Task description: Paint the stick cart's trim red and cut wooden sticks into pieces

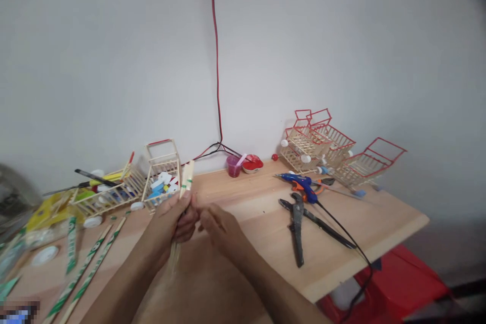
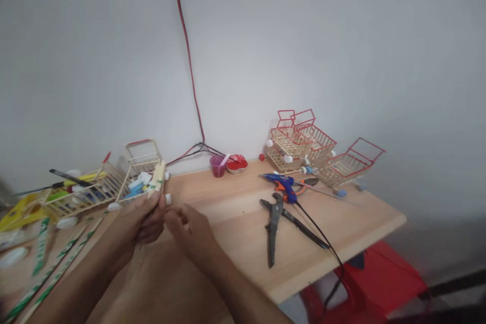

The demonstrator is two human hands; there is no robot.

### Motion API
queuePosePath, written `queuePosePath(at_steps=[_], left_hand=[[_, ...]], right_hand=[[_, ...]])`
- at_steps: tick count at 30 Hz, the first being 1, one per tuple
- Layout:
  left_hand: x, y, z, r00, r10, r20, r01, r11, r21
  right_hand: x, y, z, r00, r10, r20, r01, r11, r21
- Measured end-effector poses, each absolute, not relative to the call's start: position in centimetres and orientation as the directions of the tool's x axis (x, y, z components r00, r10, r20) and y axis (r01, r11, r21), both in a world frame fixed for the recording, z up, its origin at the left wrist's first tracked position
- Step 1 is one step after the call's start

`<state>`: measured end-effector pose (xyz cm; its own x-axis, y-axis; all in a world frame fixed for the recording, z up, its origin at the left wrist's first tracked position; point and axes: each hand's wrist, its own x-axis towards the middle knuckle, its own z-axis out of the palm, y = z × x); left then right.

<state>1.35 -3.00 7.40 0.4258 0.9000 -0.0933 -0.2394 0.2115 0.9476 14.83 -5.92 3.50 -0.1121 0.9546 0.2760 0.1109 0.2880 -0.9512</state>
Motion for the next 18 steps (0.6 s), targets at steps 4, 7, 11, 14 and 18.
queuePosePath(at_steps=[4, 7, 11, 14, 18], left_hand=[[1.9, -4.4, 5.8, 0.645, 0.719, -0.258, 0.066, 0.283, 0.957], [2.7, -5.0, 4.9, 0.665, 0.695, -0.273, 0.092, 0.287, 0.953], [2.9, -5.4, 4.6, 0.662, 0.689, -0.295, 0.089, 0.319, 0.944], [2.8, -6.0, 4.5, 0.673, 0.673, -0.306, 0.096, 0.331, 0.939], [2.6, -7.3, 3.7, 0.666, 0.662, -0.343, 0.144, 0.337, 0.930]], right_hand=[[16.1, -5.1, 4.0, -0.020, 0.972, 0.233, -0.095, 0.230, -0.968], [16.2, -5.1, 4.1, -0.026, 0.985, 0.170, -0.209, 0.161, -0.965], [15.8, -5.5, 4.2, 0.037, 0.988, 0.152, -0.272, 0.156, -0.949], [16.0, -5.3, 4.0, 0.125, 0.977, 0.174, -0.282, 0.203, -0.938], [16.9, -4.6, 3.7, 0.248, 0.962, 0.116, -0.395, 0.210, -0.894]])
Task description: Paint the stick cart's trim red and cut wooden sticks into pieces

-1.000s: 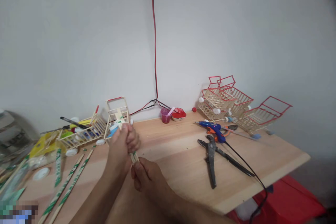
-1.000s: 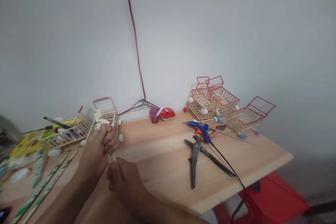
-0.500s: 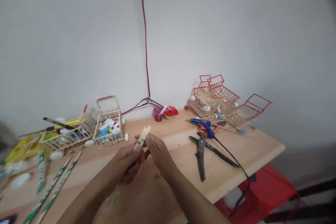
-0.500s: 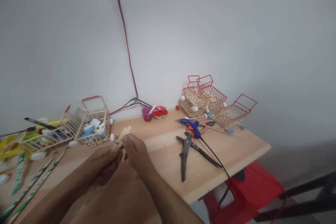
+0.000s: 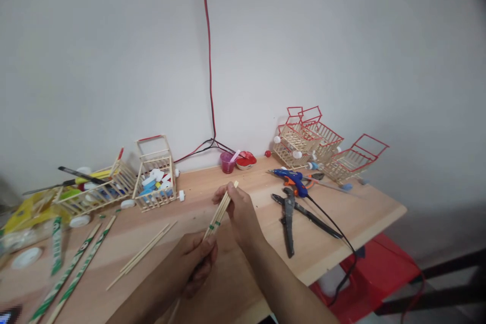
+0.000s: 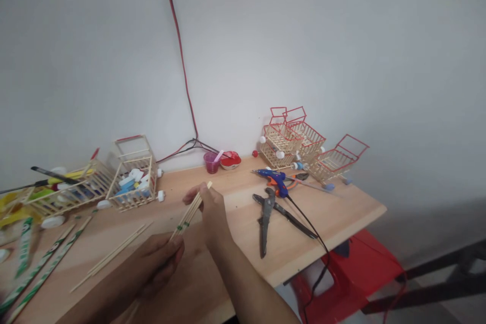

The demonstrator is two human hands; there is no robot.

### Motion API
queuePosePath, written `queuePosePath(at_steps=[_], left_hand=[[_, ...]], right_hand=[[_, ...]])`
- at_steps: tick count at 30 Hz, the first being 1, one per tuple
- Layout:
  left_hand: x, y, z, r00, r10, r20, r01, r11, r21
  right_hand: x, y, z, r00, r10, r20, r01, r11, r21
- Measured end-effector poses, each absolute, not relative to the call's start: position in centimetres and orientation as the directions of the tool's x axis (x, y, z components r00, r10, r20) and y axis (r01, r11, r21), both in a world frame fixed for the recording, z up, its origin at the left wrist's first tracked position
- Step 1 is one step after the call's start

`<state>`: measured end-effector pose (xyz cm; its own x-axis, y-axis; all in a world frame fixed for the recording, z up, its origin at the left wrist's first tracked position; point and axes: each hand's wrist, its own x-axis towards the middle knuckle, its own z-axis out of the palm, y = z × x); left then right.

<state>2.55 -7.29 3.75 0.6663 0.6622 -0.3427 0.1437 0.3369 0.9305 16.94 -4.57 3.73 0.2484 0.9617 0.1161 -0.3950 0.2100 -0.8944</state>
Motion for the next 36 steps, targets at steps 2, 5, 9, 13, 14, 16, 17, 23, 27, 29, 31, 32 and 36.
queuePosePath(at_steps=[2, 5, 9, 13, 14, 16, 17, 23, 27, 29, 31, 32, 36], left_hand=[[2.4, -7.7, 3.1, 0.660, 0.671, -0.338, 0.156, 0.317, 0.935], [2.2, -7.6, 2.3, 0.652, 0.686, -0.322, 0.166, 0.285, 0.944], [1.8, -7.0, 2.7, 0.604, 0.729, -0.321, 0.167, 0.279, 0.946], [1.4, -7.3, 3.2, 0.579, 0.751, -0.318, 0.163, 0.275, 0.947], [1.3, -7.5, 3.1, 0.584, 0.745, -0.323, 0.169, 0.278, 0.946], [0.7, -7.9, 2.7, 0.589, 0.730, -0.346, 0.201, 0.283, 0.938], [0.2, -8.2, 2.4, 0.584, 0.726, -0.362, 0.231, 0.279, 0.932], [-5.9, -8.2, 4.0, 0.345, 0.938, -0.031, 0.561, -0.180, 0.808], [-10.7, -7.0, 6.2, 0.049, 0.992, 0.113, 0.866, -0.099, 0.490], [-12.1, -6.3, 6.5, -0.023, 0.993, 0.116, 0.929, -0.022, 0.368], [-12.9, -5.6, 6.4, -0.067, 0.991, 0.119, 0.948, 0.026, 0.318], [-13.0, -5.3, 6.2, -0.076, 0.988, 0.132, 0.946, 0.030, 0.322], [-12.7, -4.8, 5.8, -0.029, 0.973, 0.228, 0.824, -0.106, 0.556]], right_hand=[[17.3, -4.2, 3.7, 0.295, 0.951, 0.092, -0.447, 0.222, -0.866], [17.4, -4.1, 3.7, 0.302, 0.951, 0.068, -0.485, 0.215, -0.848], [16.8, -4.6, 3.6, 0.018, 0.999, 0.046, -0.432, 0.050, -0.901], [16.9, -4.8, 3.3, -0.057, 0.998, -0.017, -0.359, -0.037, -0.933], [17.1, -4.7, 3.3, -0.017, 0.999, -0.043, -0.363, -0.046, -0.931], [18.0, -4.3, 3.4, 0.095, 0.991, -0.092, -0.418, -0.044, -0.907], [18.4, -4.1, 3.6, 0.136, 0.984, -0.117, -0.448, -0.044, -0.893], [19.4, -3.7, 4.3, 0.113, 0.968, -0.222, -0.527, -0.131, -0.840], [18.3, -4.1, 3.6, -0.026, 0.974, -0.224, -0.481, -0.208, -0.851], [17.8, -4.1, 3.1, -0.079, 0.970, -0.232, -0.444, -0.243, -0.862], [17.5, -4.1, 2.6, -0.122, 0.964, -0.234, -0.415, -0.264, -0.871], [17.5, -4.1, 2.5, -0.144, 0.961, -0.238, -0.405, -0.277, -0.872], [17.4, -4.2, 2.0, -0.206, 0.944, -0.259, -0.371, -0.320, -0.872]])
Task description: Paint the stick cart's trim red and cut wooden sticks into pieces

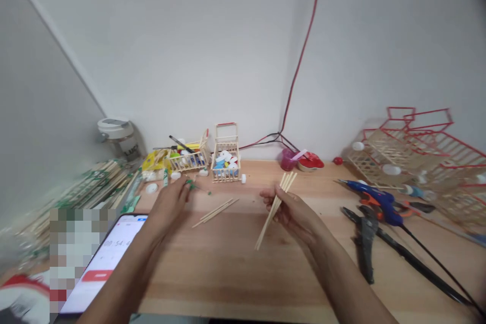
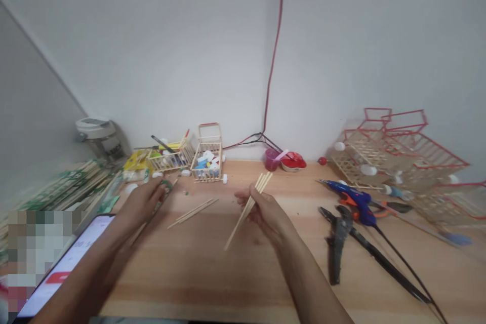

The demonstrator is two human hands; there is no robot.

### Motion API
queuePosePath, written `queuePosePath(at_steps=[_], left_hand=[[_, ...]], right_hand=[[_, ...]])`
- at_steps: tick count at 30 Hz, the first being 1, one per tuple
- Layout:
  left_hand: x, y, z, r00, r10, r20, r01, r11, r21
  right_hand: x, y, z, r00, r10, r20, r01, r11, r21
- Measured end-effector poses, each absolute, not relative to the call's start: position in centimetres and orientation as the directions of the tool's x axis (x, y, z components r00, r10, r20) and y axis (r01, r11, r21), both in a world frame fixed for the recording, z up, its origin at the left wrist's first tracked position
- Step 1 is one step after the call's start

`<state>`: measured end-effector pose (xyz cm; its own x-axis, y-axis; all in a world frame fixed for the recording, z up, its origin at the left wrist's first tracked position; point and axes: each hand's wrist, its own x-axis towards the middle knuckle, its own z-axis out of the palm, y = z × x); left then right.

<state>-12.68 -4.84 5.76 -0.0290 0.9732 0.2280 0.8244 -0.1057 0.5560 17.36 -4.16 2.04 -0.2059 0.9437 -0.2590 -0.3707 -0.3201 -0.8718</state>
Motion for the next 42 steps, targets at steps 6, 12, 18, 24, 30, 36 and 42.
queuePosePath(at_steps=[6, 12, 18, 24, 30, 36, 42], left_hand=[[-12.2, -5.0, 5.4, -0.021, 0.998, -0.054, 0.031, 0.055, 0.998], [-12.2, -5.4, 4.9, 0.151, 0.969, -0.193, -0.319, 0.233, 0.919], [-11.9, -6.2, 4.9, 0.238, 0.955, -0.175, -0.283, 0.240, 0.929], [-12.0, -6.6, 4.2, 0.289, 0.936, -0.198, -0.271, 0.279, 0.921], [-13.1, -6.0, 4.6, 0.158, 0.983, -0.094, 0.057, 0.086, 0.995], [-16.8, -4.8, 5.6, -0.160, 0.884, 0.440, 0.859, -0.095, 0.503], [-11.3, -6.6, 6.3, -0.089, 0.891, 0.445, 0.754, -0.231, 0.615]], right_hand=[[16.9, -4.3, 1.7, -0.251, 0.913, -0.322, -0.265, -0.385, -0.884], [16.6, -4.6, 1.6, -0.262, 0.910, -0.322, -0.227, -0.382, -0.896], [16.3, -4.6, 1.6, -0.250, 0.892, -0.378, -0.164, -0.424, -0.891], [16.0, -4.7, 1.6, -0.240, 0.889, -0.390, -0.145, -0.430, -0.891], [15.8, -4.8, 1.8, -0.245, 0.891, -0.382, -0.110, -0.417, -0.902], [15.6, -5.0, 1.9, -0.242, 0.905, -0.349, -0.011, -0.362, -0.932], [15.4, -4.8, 1.1, -0.237, 0.924, -0.301, 0.101, -0.284, -0.953]])
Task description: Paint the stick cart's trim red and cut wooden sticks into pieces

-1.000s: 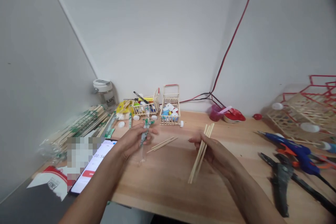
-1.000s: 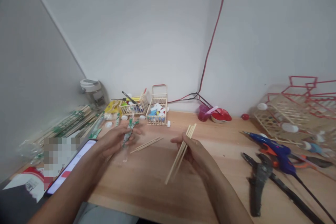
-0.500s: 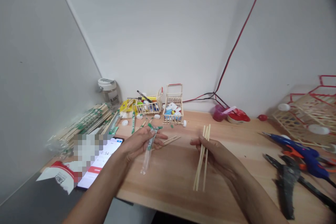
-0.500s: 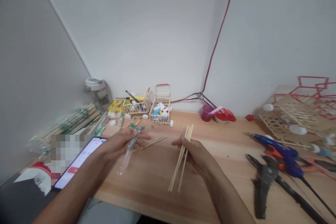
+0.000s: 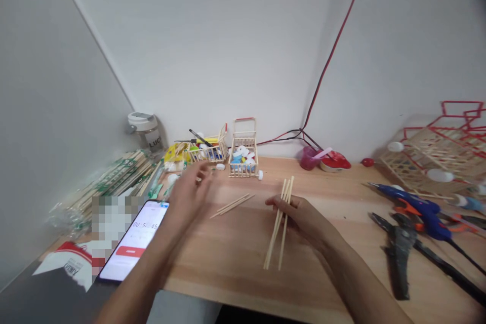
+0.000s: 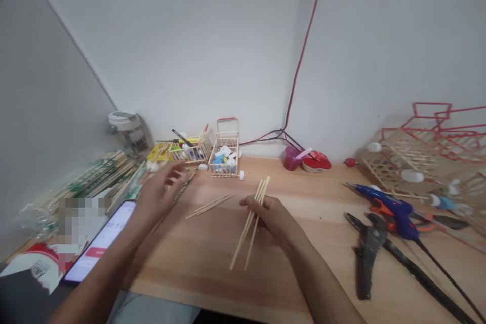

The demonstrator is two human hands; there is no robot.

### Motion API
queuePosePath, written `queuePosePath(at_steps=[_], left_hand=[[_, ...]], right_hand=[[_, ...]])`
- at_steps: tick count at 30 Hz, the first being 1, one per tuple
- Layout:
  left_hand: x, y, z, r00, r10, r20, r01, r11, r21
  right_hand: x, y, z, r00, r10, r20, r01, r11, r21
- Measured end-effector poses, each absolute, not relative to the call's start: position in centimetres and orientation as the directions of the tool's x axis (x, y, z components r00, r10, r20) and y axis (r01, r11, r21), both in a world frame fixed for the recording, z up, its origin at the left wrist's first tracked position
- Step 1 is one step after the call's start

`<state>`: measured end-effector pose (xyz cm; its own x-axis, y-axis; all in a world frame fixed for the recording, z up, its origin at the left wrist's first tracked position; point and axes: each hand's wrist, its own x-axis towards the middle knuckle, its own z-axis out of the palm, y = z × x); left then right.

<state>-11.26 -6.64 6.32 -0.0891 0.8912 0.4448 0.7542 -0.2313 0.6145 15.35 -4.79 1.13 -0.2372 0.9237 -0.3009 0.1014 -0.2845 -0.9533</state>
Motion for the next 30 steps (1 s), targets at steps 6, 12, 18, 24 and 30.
queuePosePath(at_steps=[6, 12, 18, 24, 30], left_hand=[[-3.1, -8.2, 3.5, 0.271, 0.960, -0.077, 0.353, -0.025, 0.935], [-2.6, -8.0, 2.7, 0.253, 0.962, -0.102, 0.293, 0.024, 0.956], [-4.8, -7.3, 3.1, 0.200, 0.978, -0.055, 0.471, -0.046, 0.881], [-11.0, -7.0, 4.7, 0.042, 0.998, 0.040, 0.856, -0.056, 0.513], [-13.4, -7.9, 4.3, 0.056, 0.998, -0.003, 0.969, -0.054, 0.241]], right_hand=[[14.3, -4.4, 0.1, -0.345, 0.917, -0.201, 0.104, -0.176, -0.979], [13.8, -4.3, -0.1, -0.424, 0.899, -0.107, 0.065, -0.088, -0.994], [14.0, -4.3, -0.6, -0.324, 0.930, -0.175, 0.124, -0.142, -0.982], [14.3, -4.7, 0.1, -0.270, 0.930, -0.250, 0.041, -0.249, -0.968], [14.2, -4.8, 0.7, -0.267, 0.919, -0.291, -0.022, -0.308, -0.951]])
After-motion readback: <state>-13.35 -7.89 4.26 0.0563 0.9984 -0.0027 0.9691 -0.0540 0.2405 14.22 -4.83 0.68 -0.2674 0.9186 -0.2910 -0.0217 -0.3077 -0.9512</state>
